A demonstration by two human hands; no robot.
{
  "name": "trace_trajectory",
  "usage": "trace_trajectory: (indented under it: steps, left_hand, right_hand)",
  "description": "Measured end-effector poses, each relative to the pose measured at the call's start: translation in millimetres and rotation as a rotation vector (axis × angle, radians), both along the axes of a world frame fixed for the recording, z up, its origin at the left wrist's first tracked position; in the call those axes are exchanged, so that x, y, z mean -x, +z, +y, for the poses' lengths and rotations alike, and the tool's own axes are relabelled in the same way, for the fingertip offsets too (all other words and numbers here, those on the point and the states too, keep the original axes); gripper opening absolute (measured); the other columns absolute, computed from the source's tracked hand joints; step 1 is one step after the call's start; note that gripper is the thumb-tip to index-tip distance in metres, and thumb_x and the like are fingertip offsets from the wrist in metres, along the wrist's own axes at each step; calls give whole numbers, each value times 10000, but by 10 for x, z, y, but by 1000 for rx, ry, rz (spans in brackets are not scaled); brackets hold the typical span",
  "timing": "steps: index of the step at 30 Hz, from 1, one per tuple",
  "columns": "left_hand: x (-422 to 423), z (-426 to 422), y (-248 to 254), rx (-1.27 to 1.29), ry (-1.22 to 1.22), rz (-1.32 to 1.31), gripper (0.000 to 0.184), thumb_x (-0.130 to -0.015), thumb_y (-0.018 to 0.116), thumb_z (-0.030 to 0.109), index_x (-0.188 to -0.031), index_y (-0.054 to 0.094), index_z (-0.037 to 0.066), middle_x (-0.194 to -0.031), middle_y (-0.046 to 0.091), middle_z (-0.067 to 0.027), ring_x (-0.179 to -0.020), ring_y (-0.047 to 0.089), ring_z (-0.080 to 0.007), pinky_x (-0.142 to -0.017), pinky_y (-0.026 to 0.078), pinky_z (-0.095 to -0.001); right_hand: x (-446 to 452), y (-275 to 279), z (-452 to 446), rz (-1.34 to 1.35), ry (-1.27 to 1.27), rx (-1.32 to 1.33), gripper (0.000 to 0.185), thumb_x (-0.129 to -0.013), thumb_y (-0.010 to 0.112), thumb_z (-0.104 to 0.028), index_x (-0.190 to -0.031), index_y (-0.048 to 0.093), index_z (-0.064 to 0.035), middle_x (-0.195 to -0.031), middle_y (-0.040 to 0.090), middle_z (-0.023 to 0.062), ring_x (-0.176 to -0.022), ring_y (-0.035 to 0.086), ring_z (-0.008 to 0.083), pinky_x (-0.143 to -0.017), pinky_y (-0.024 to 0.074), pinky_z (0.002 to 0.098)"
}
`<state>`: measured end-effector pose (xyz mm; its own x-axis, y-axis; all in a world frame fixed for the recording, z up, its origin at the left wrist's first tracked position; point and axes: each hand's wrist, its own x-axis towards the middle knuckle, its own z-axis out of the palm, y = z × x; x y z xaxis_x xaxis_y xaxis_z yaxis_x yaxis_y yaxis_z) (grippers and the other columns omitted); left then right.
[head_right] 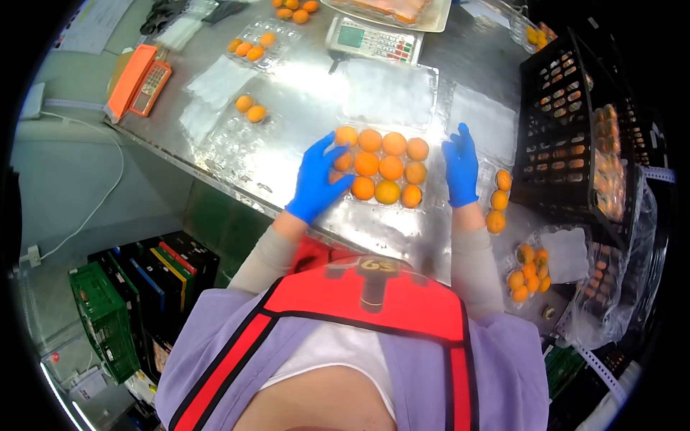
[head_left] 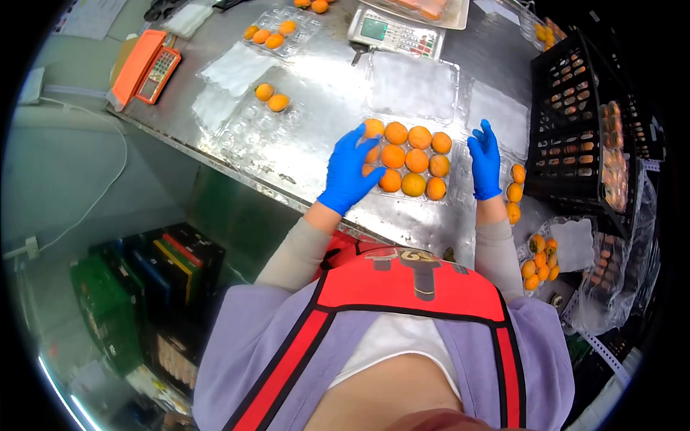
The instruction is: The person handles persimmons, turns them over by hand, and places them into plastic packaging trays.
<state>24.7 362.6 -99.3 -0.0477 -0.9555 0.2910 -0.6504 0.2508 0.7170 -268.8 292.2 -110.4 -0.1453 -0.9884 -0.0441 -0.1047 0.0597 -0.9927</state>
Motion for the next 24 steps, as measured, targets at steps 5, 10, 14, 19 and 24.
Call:
trace_trajectory:
  steps: [5, 10, 14, 19, 24]
  left_hand:
    - [225, -199, 43, 85, -151, -282, 525, -672, 706, 271, -1162, 587, 126, -1383, 409, -157, -1260, 378, -395, -993, 368, -458]
    - [314, -385, 108, -88, -192, -524, 532, -642, 718, 276, -1142, 591, 146, -1434, 336, -136, -1325, 286, -376, -1033, 301, -474]
    - [393, -439, 108, -167, -188, -681, 524, -633, 720, 273, -1124, 597, 137, -1429, 336, -124, -1348, 243, -362, -1054, 265, -483]
    - [428, -450, 26, -161, -173, -753, 509, -641, 715, 272, -1117, 601, 132, -1420, 348, -122, -1353, 239, -352, -1062, 252, -488]
    - [282, -404, 12, -116, -205, -568, 519, -650, 716, 294, -1132, 599, 139, -1395, 393, -118, -1342, 271, -355, -1072, 238, -488]
  right_hand:
    - [-55, 62, 301, 2, 38, -42, 552, -890, 563, -93, -1401, 359, -52, -1270, 491, 82, -1142, 459, 150, -961, 383, 275]
    - [-91, 19, 414, -27, 55, -19, 511, -891, 574, -104, -1373, 411, -68, -1152, 541, 44, -1021, 492, 97, -902, 401, 230]
    - [-97, 22, 453, -19, 67, -39, 504, -887, 578, -101, -1365, 422, -69, -1146, 555, 52, -1039, 503, 106, -898, 407, 234]
    - [-100, -18, 448, -34, 89, -51, 492, -885, 580, -101, -1354, 436, -71, -1167, 558, 58, -1053, 510, 113, -898, 411, 241]
    - [-163, 58, 408, -31, 121, -31, 467, -889, 570, -91, -1341, 454, -67, -1175, 562, 47, -1064, 514, 112, -904, 409, 243]
